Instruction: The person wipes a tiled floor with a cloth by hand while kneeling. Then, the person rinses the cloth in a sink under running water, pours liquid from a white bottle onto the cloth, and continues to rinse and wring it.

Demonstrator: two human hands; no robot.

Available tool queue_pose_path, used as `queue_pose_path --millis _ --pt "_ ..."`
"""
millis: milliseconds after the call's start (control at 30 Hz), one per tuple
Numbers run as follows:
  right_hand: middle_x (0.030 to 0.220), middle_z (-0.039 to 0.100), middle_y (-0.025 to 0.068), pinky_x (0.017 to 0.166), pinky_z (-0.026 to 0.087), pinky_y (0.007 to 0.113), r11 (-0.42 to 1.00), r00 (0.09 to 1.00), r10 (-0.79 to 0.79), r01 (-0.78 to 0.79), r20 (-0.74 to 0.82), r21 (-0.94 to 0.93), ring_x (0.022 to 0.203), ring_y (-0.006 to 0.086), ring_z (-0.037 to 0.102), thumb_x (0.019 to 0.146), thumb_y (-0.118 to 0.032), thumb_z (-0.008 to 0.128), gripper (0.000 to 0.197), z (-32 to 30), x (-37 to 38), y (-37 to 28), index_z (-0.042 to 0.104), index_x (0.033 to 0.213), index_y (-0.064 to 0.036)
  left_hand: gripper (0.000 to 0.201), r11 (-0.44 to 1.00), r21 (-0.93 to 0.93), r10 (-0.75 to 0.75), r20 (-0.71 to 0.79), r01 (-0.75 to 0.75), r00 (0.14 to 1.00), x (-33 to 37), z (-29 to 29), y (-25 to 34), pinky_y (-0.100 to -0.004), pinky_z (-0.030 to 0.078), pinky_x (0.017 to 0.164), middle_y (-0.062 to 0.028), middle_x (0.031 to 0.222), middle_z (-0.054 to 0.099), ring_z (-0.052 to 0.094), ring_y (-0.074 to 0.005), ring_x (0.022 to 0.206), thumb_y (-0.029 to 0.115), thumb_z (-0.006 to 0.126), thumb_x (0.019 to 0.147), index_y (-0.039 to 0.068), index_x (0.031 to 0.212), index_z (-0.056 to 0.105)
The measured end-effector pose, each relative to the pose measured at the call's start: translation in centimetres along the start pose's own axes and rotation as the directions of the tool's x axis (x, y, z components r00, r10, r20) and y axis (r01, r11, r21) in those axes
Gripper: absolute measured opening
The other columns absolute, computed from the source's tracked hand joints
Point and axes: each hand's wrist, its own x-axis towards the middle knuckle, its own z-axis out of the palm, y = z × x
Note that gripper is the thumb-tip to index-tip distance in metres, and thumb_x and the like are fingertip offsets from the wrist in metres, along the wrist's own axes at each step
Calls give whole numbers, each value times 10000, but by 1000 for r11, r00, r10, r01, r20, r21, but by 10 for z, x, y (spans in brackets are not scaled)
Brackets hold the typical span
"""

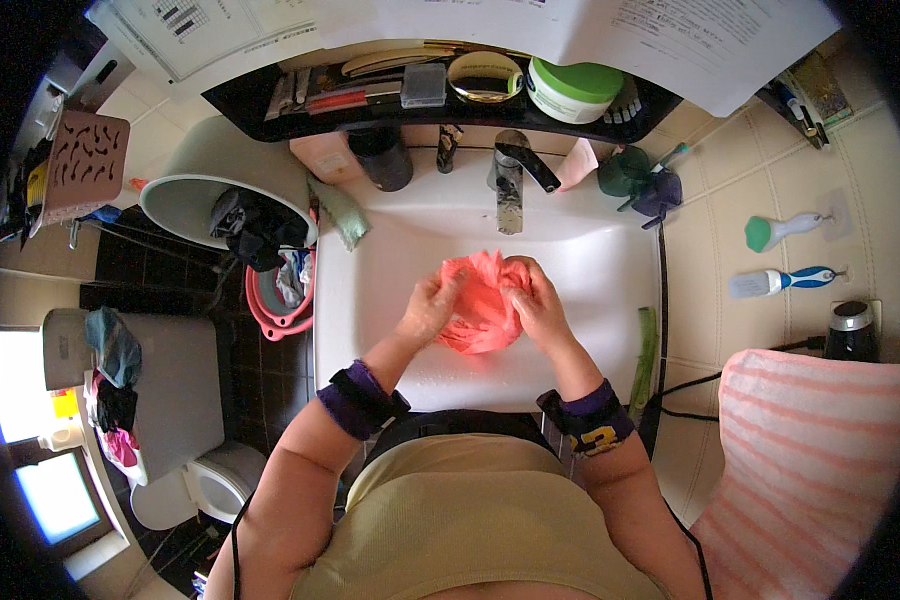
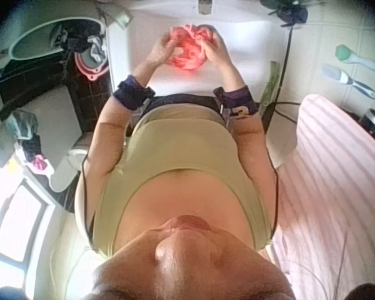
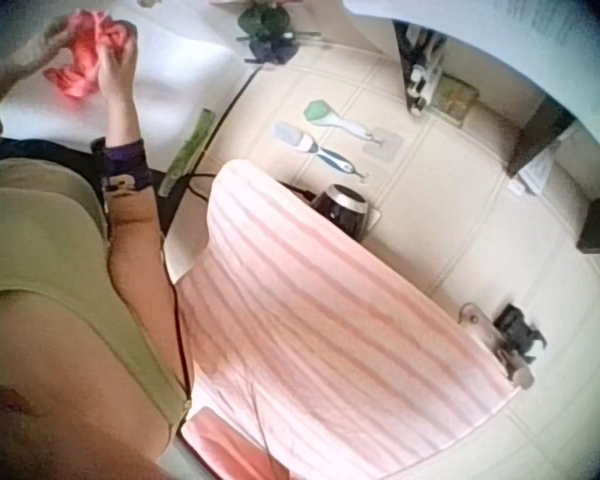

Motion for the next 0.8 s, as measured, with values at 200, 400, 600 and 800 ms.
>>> queue_pose_path --millis 200,400,600,800 --pt "803 636 70 674 471 279 907 978 -6 -83 -210 -412 701 142 571 932 -163 593 216 -14 0 23 595 1078 -4 415 945 -205 -322 -441 255 838 10 -21 -27 -173 380 614 49 775 510 403 -34 662 406 487 1004 24 1089 625" --pt "918 661 92 716 491 320 871 911 -384 305 -147 -384 803 175 618 942 -80 534 220 31 10 21 596 1147 -31 397 989 -148 -97 -530 21 842 19 -3 -58 -215 442 822 -4 987 603 518 -49 967 384 500 1002 18 1124 589" --pt "1068 627 146 890 488 376 915 944 -318 283 -85 -286 1014 306 607 861 -125 654 423 40 -1 35 554 1270 -84 333 959 -242 -202 -229 145 952 10 11 23 -275 496 820 -29 970 635 597 -104 918 327 555 984 29 1128 595" --pt "962 647 113 745 523 329 959 959 202 -152 198 -239 850 198 643 919 -247 609 401 6 -10 69 520 1257 -48 297 861 -494 -271 -241 123 932 20 13 35 -312 537 770 -64 1047 628 621 -149 918 292 548 984 64 1172 582"
